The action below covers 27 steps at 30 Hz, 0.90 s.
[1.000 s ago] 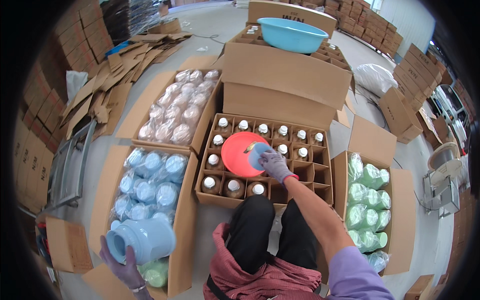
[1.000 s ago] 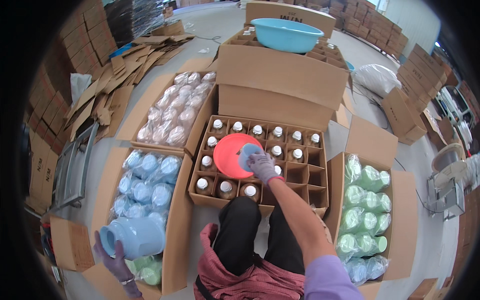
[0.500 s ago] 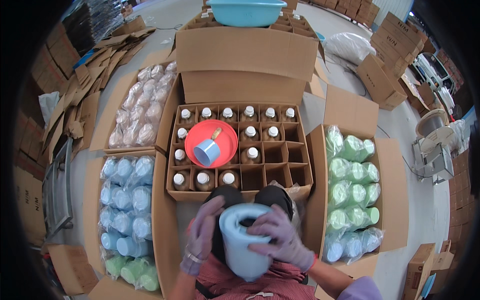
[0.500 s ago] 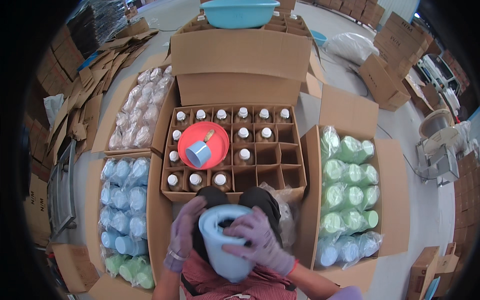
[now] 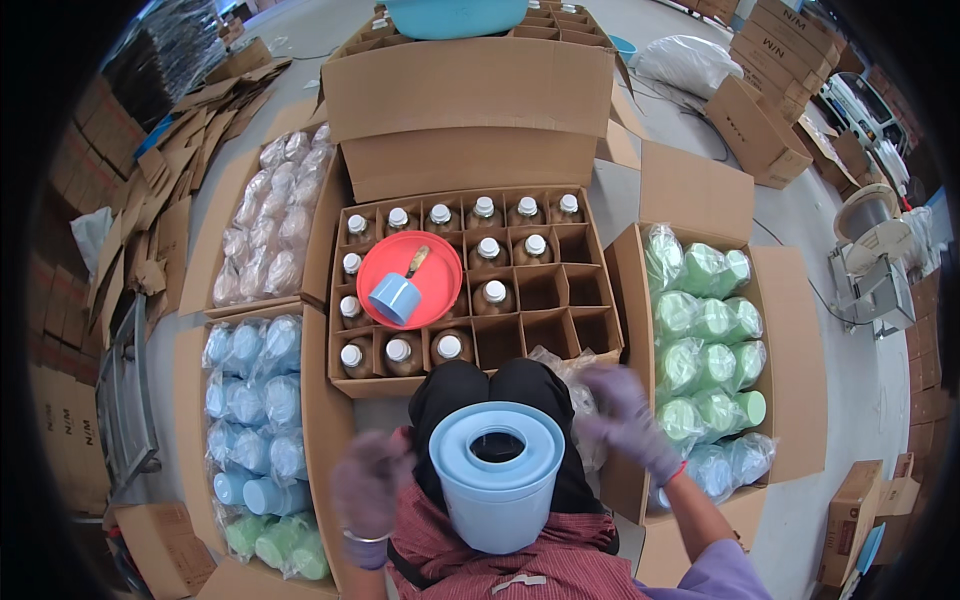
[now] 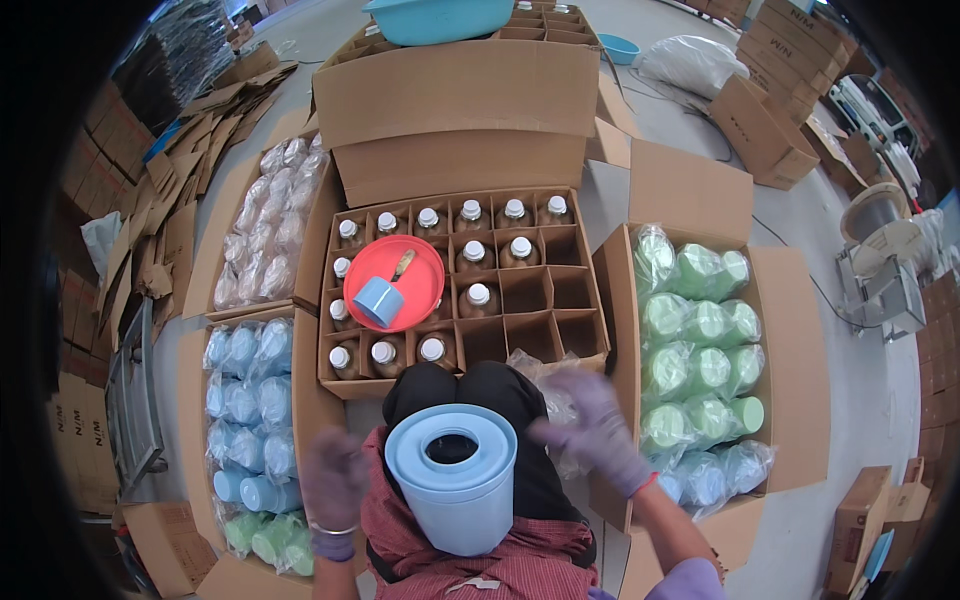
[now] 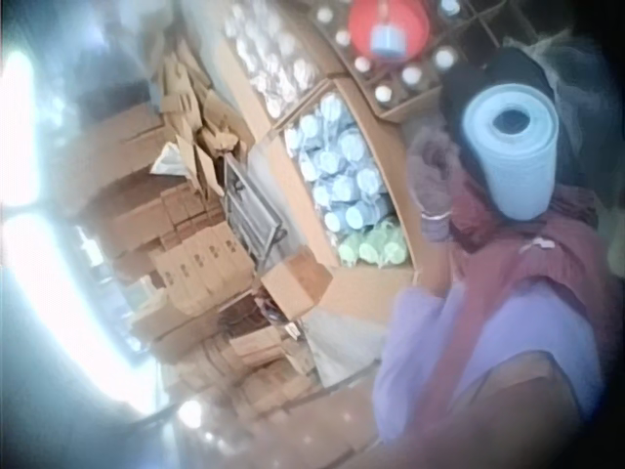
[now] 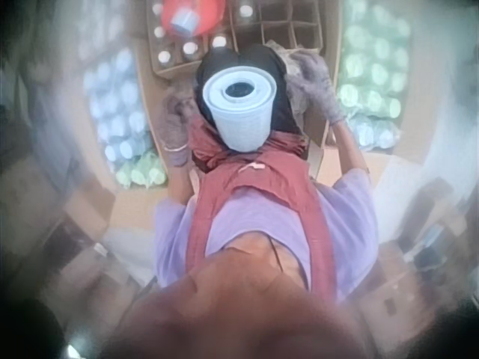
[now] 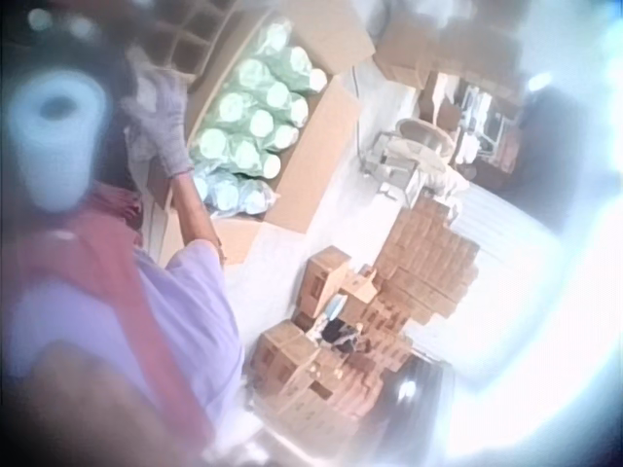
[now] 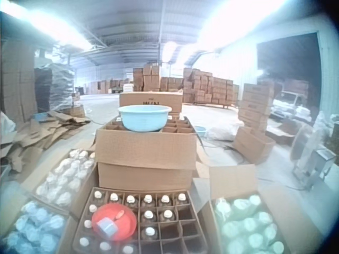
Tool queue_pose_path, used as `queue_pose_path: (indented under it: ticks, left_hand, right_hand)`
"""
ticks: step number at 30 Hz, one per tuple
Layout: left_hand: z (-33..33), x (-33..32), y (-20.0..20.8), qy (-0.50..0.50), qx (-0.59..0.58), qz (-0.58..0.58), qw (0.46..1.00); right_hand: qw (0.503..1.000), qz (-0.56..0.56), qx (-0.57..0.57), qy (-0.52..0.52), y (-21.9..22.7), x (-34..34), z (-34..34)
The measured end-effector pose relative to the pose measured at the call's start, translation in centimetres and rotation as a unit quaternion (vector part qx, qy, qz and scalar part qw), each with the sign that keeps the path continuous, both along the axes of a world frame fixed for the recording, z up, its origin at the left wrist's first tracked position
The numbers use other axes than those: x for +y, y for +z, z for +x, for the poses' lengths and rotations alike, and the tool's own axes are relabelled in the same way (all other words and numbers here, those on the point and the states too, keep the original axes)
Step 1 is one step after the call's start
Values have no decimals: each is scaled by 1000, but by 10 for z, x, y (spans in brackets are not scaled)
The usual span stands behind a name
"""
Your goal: The person assembles small kettles by inserting metal inner pots into plastic outer shells and securing lids. The person handles blue and green kettles one at a time, places them into a cardboard box, and repeats the process.
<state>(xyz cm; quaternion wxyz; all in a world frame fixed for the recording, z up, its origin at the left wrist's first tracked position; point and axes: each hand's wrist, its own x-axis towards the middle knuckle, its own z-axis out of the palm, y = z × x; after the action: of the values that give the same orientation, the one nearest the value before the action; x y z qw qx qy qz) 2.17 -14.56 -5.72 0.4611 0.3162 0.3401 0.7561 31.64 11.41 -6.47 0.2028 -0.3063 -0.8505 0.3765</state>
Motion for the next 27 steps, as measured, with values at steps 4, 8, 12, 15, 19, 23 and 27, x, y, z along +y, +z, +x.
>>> queue_pose_path:
  ticks: [4,8,12,15,19,23,27]
  left_hand:
    - [24,37,29,16,106,-176,979]
    - [8,24,29,-3,155,-180,971]
    - [6,61,39,-84,271,-131,950]
    - [1,91,61,-147,228,-220,937]
    - [-7,120,41,33,-32,-209,977]
    - [15,150,6,17,19,-151,988]
    - [6,177,-6,92,593,-152,785]
  right_hand:
    - [974,-185,126,29,19,-26,-14]
    - [946,-248,144,153,40,-25,-31]
    - [955,-184,164,163,33,-36,-58]
    - [911,-359,202,-15,32,-15,-101]
    - [967,120,226,2,69,8,-133]
    - [980,29,196,3,37,15,-150]
    - [976,-162,131,-67,-34,73,-130]
